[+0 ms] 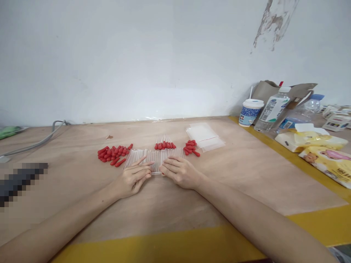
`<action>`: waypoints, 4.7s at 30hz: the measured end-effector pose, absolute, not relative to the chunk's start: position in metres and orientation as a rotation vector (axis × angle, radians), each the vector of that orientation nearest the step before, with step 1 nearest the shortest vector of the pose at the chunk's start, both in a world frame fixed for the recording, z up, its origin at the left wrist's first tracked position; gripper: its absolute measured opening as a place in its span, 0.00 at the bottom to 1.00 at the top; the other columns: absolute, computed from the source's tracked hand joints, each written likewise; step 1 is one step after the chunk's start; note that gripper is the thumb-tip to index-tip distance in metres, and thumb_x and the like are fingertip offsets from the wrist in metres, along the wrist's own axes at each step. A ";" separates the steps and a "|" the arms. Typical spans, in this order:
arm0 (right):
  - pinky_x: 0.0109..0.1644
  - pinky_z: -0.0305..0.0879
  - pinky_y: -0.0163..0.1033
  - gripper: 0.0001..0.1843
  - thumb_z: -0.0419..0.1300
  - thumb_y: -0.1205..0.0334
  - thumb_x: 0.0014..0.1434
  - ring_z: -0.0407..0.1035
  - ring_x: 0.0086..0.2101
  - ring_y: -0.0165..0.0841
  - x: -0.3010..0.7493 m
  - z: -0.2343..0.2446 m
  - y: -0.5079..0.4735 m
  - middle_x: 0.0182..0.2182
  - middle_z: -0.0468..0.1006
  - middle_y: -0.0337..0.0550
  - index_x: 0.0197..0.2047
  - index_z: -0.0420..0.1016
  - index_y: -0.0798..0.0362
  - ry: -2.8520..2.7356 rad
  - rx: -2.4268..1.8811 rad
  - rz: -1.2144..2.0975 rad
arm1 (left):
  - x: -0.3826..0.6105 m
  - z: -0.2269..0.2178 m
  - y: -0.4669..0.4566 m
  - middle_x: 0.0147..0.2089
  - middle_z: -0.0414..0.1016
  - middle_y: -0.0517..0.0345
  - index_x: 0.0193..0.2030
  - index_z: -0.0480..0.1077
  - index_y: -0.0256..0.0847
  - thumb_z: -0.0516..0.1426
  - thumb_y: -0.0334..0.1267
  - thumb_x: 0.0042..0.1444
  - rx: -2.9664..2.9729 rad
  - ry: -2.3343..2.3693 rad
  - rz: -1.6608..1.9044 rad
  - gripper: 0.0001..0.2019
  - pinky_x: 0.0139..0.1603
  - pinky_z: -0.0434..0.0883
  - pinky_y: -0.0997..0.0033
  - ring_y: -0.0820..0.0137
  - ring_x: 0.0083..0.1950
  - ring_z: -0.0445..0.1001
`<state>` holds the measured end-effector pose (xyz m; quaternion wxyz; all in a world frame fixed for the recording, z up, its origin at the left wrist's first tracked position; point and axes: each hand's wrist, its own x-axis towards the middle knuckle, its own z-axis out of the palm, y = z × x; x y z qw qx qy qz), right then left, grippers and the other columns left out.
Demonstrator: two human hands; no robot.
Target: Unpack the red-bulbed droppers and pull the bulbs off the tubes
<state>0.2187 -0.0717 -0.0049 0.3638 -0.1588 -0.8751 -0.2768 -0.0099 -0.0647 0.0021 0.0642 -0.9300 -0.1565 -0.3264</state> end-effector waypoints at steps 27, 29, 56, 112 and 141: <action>0.25 0.59 0.32 0.08 0.58 0.61 0.45 0.65 0.23 0.27 0.331 0.013 -0.033 0.23 0.75 0.40 0.29 0.73 0.55 -1.716 -1.682 0.425 | -0.024 -0.007 -0.032 0.35 0.65 0.56 0.46 0.66 0.39 0.48 0.28 0.58 -2.421 -0.987 -1.264 0.12 0.36 0.69 0.73 0.72 0.36 0.68; 0.24 0.58 0.31 0.08 0.56 0.63 0.45 0.65 0.22 0.27 0.328 0.012 -0.034 0.23 0.75 0.39 0.29 0.75 0.55 -1.743 -1.692 0.445 | -0.023 -0.008 -0.031 0.35 0.67 0.55 0.44 0.66 0.39 0.48 0.29 0.58 -2.427 -0.920 -1.224 0.10 0.37 0.69 0.72 0.71 0.36 0.68; 0.24 0.62 0.32 0.08 0.57 0.61 0.50 0.70 0.22 0.29 0.320 -0.002 -0.027 0.20 0.76 0.40 0.27 0.74 0.55 -1.705 -1.736 0.442 | -0.012 0.000 -0.040 0.39 0.74 0.50 0.46 0.67 0.36 0.54 0.38 0.57 -2.680 -0.753 -1.029 0.12 0.40 0.72 0.64 0.66 0.40 0.71; 0.41 0.55 0.42 0.16 0.52 0.74 0.55 0.64 0.35 0.32 0.242 -0.002 -0.075 0.31 0.76 0.39 0.42 0.74 0.47 -2.053 -0.723 -0.241 | -0.008 0.003 -0.051 0.56 0.67 0.47 0.53 0.65 0.39 0.55 0.34 0.56 -2.453 -0.548 -0.985 0.16 0.56 0.66 0.54 0.60 0.60 0.61; 0.40 0.60 0.38 0.08 0.55 0.62 0.59 0.66 0.36 0.31 0.209 -0.010 -0.064 0.34 0.77 0.42 0.38 0.74 0.53 -2.220 -0.636 -0.350 | -0.001 0.000 -0.053 0.38 0.75 0.52 0.39 0.67 0.33 0.52 0.28 0.57 -2.581 -0.429 -0.949 0.05 0.57 0.68 0.61 0.69 0.46 0.74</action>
